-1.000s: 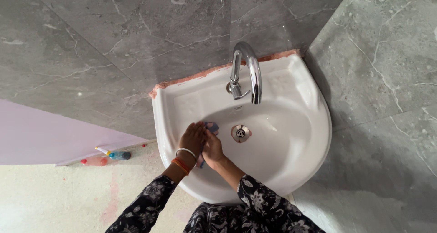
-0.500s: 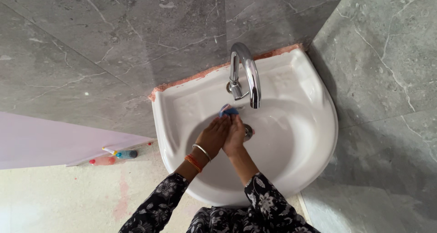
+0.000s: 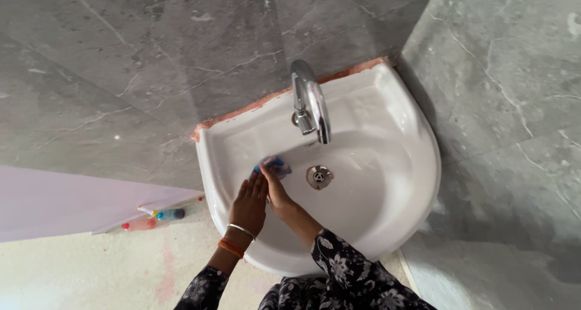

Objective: The person scrubs and wipes a white wall-mounted sink using a blue cloth. They clean the rim, faucet, and basin, repeatedly wiping the same areas.

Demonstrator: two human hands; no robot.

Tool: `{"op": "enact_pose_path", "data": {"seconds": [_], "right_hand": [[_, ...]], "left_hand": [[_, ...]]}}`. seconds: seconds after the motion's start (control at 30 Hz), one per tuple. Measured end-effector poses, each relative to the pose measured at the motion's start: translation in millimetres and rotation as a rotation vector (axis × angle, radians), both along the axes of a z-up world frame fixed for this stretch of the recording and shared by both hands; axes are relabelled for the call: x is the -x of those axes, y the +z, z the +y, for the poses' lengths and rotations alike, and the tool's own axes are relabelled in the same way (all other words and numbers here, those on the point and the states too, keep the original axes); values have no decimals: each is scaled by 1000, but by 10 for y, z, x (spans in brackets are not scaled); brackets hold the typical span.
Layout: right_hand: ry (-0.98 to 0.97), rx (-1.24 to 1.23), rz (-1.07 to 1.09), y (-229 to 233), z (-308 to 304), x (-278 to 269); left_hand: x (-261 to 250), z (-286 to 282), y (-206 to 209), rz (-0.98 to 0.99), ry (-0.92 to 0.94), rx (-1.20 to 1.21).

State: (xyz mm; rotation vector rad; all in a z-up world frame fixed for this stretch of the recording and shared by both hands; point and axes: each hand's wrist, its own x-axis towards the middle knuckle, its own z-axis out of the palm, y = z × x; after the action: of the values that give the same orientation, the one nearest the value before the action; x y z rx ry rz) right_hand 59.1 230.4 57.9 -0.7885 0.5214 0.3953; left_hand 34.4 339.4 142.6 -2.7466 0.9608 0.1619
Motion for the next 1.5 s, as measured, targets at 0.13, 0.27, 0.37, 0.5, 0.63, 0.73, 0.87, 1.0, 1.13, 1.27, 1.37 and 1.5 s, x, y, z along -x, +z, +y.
{"op": "enact_pose_path", "data": {"seconds": [0.13,0.27,0.37,0.5,0.63,0.73,0.87,1.0,1.13,1.27,1.37,1.5], "right_hand": [[-184,-122,-47,-47,-202,-184],[-316,-114,-139,-163,-551,-198],[-361,-168,-66,-222,-838,-215],[-400,-243,-103,-299,-1257,-238],[-460,-273,-101,-446,-1716,-222],[-528,-290,-205,-568,-2097,-204],[-604,-261,-193,-631,-2536,-67],[-736,-132,-43,-590,-2598,-44],[-814,52,-62,-526,-2219,-311],[-661,246,-67,-476,-1740,-389],[-440,621,-176,-420,-1410,-321],[-201,711,-215,-325,-1073,-233]], "left_hand": [[-56,-250,-49,-65,42,103],[-165,-573,-141,-47,16,59],[-243,-849,-214,-23,-31,7],[-319,-1203,-287,-38,-85,21],[-377,-1633,-391,105,-107,2],[-421,-2003,-507,-17,-162,41],[-399,-2462,-603,-33,-241,-52],[-351,-2590,-592,67,-225,9],[-484,-2289,-581,-13,-235,159],[-523,-1921,-627,-88,-227,80],[-432,-1630,-605,7,-145,188],[-254,-1322,-478,59,-63,116]]}}
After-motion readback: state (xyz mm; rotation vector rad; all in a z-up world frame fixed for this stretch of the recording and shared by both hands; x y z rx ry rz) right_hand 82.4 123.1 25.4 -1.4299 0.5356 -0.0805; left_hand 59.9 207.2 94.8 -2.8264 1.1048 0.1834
